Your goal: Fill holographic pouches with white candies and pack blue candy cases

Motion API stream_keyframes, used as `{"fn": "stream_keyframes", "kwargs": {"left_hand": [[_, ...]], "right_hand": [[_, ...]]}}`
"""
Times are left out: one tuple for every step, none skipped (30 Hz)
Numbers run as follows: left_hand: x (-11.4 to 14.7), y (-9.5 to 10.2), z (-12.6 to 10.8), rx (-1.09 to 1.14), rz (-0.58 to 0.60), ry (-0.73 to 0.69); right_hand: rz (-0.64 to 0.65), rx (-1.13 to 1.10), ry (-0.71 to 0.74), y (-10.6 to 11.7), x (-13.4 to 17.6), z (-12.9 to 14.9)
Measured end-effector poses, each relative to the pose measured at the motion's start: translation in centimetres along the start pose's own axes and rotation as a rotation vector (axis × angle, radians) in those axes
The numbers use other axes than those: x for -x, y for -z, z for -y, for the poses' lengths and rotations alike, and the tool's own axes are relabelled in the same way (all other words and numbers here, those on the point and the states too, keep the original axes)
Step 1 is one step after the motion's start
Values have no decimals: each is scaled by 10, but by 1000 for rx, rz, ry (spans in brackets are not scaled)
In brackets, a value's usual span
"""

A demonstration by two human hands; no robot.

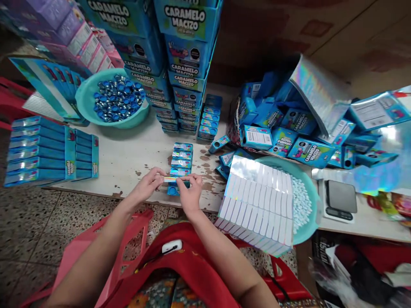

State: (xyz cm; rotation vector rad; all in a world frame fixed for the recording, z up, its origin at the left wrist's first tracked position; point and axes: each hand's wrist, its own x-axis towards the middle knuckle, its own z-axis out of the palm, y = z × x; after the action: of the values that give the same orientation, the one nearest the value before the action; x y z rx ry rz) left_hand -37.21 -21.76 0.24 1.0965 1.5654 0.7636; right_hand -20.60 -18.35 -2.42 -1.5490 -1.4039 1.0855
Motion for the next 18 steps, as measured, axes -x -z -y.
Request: {"fn": "stream_keyframes", "kwargs": {"left_hand": [[-1, 1, 4, -21, 6, -7], [-1, 0, 8, -35, 13, -10], [-3, -1, 13, -44, 21, -11], [-5, -2, 18, -45, 25, -11], [-8, -4, 24, -31, 28, -13], [-11, -6, 30, 6, 29, -14], [-14, -9, 37, 60, 33, -12], [-17, -11, 44, 120, 37, -2], [-20, -15, 49, 160, 31, 20], [-22, -18, 54, 165, 7, 56], [-22, -23, 58, 139, -48, 99], [-22, -29, 60, 93, -127, 134], [-20, -35, 60, 48, -205, 149], [-16, -41, 60, 13, -260, 142], [-12, -47, 58, -9, -276, 123], [-7, -51, 56, -30, -260, 118], [-2, -54, 52, -71, -227, 137], [2, -55, 47, -141, -204, 176]], "right_hand": [[-4, 19, -1, -3, 3, -3], [-13, 36, -1, -5, 6, -6], [-27, 49, -2, -7, 8, -9], [-43, 59, -3, -9, 10, -13], [-58, 67, -2, -11, 11, -16], [-69, 74, 0, -13, 11, -19], [-79, 80, 0, -14, 11, -22], [-94, 82, -9, -15, 10, -24], [-111, 74, -30, -16, 8, -27], [-124, 52, -61, -16, 7, -29], [-132, 20, -99, -17, 5, -31], [-132, -16, -137, -18, 4, -34], [-120, -50, -165, -19, 2, -36], [-100, -77, -181, -20, 1, -37], [-78, -91, -188, -21, 0, -38], [-62, -93, -193, -21, -1, -38], [-51, -90, -199, -19, -3, -36], [-42, -86, -200, -14, -4, -31]]}}
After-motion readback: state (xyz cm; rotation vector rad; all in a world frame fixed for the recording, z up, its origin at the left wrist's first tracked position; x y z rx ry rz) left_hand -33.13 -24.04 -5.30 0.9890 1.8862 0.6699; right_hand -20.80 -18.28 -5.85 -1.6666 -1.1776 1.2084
